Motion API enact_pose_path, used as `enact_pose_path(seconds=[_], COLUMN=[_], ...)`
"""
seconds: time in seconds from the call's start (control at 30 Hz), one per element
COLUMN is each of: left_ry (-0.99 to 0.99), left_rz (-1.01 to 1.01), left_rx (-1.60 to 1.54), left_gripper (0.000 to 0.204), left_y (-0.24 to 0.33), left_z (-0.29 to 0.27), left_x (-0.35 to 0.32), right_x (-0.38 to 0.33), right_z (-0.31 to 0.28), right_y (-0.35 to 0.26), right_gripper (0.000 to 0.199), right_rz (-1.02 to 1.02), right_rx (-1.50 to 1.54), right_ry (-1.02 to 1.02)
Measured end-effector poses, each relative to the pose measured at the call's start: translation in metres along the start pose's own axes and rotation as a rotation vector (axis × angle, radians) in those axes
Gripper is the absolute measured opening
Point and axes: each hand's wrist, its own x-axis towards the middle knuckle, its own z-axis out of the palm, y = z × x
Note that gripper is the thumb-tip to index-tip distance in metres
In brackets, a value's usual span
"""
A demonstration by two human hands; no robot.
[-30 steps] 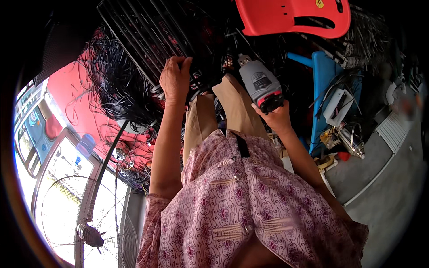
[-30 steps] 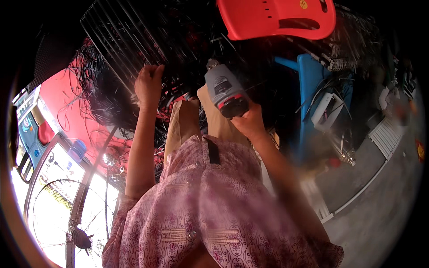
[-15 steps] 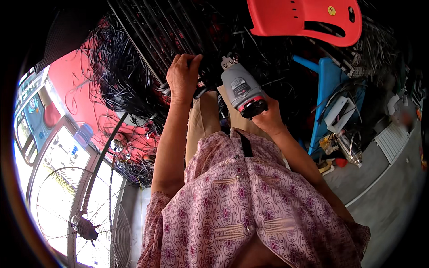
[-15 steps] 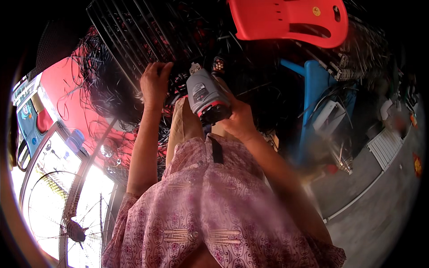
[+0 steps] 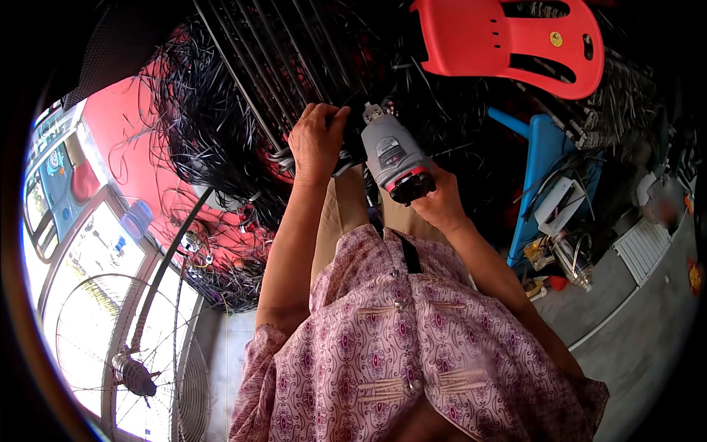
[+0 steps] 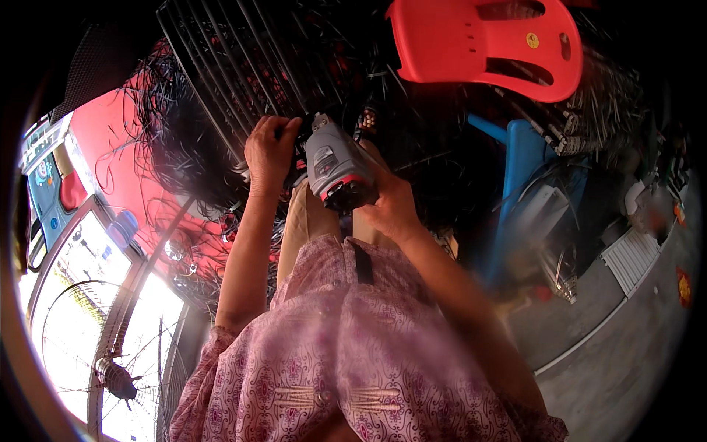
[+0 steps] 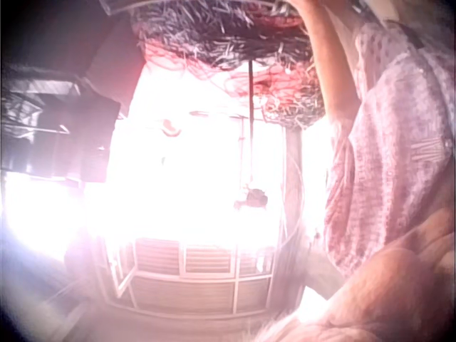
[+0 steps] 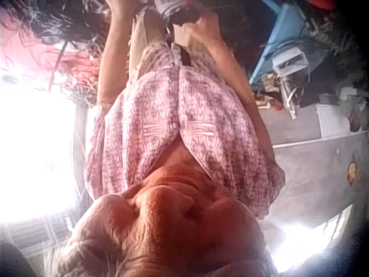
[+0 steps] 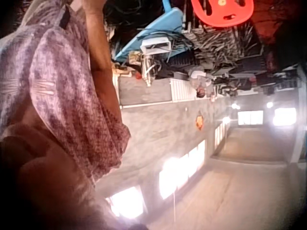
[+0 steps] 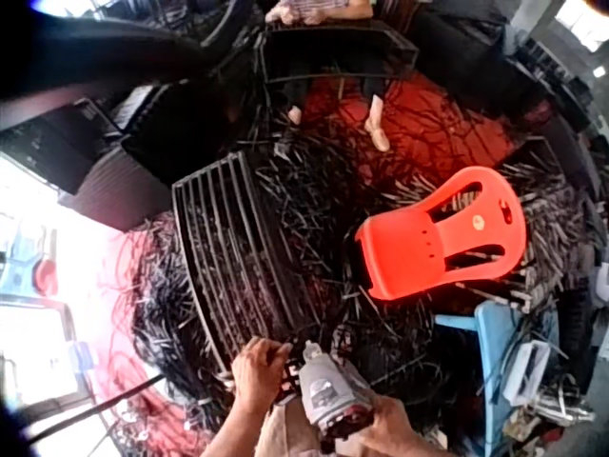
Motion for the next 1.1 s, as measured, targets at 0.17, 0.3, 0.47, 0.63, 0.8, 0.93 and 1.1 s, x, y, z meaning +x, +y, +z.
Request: enact_pose_path(seconds=[0.17, 0.3, 0.47, 0.63, 0.8, 0.93, 1.1], left_ry=[-0.025, -0.036, -0.045, -0.049, -0.052, -0.058, -0.055], left_rz=[-0.018, -0.028, -0.026, -0.025, -0.023, -0.035, -0.03], left_rx=[-0.029, -0.043, -0.034, -0.023, -0.017, -0.022, -0.02], left_gripper=[0.022, 0.022, 0.022, 0.022, 0.022, 0.022, 0.022], left_y=[-0.002, -0.001, 0.0, 0.0, -0.001, 0.0, 0.0], left_z=[-0.003, -0.003, -0.005, -0.003, -0.005, -0.006, -0.005], left_x=[0.001, 0.001, 0.003, 0.003, 0.003, 0.003, 0.003], right_x=[0.003, 0.003, 0.007, 0.011, 0.011, 0.015, 0.017], right_z=[0.0, -0.002, -0.005, -0.008, -0.007, -0.009, -0.012], right_y=[-0.008, -0.012, -0.022, -0.021, -0.025, -0.03, -0.039], right_gripper=[0.069, 0.063, 0.036, 0.062, 0.043, 0.047, 0.048], right_rz=[0.036, 0.072, 0.04, 0.069, 0.013, -0.024, -0.025], right_rx=[-0.018, -0.019, -0.094, -0.148, -0.176, -0.24, -0.306], right_ry=[-0.002, -0.024, -0.011, -0.048, -0.009, -0.024, -0.044])
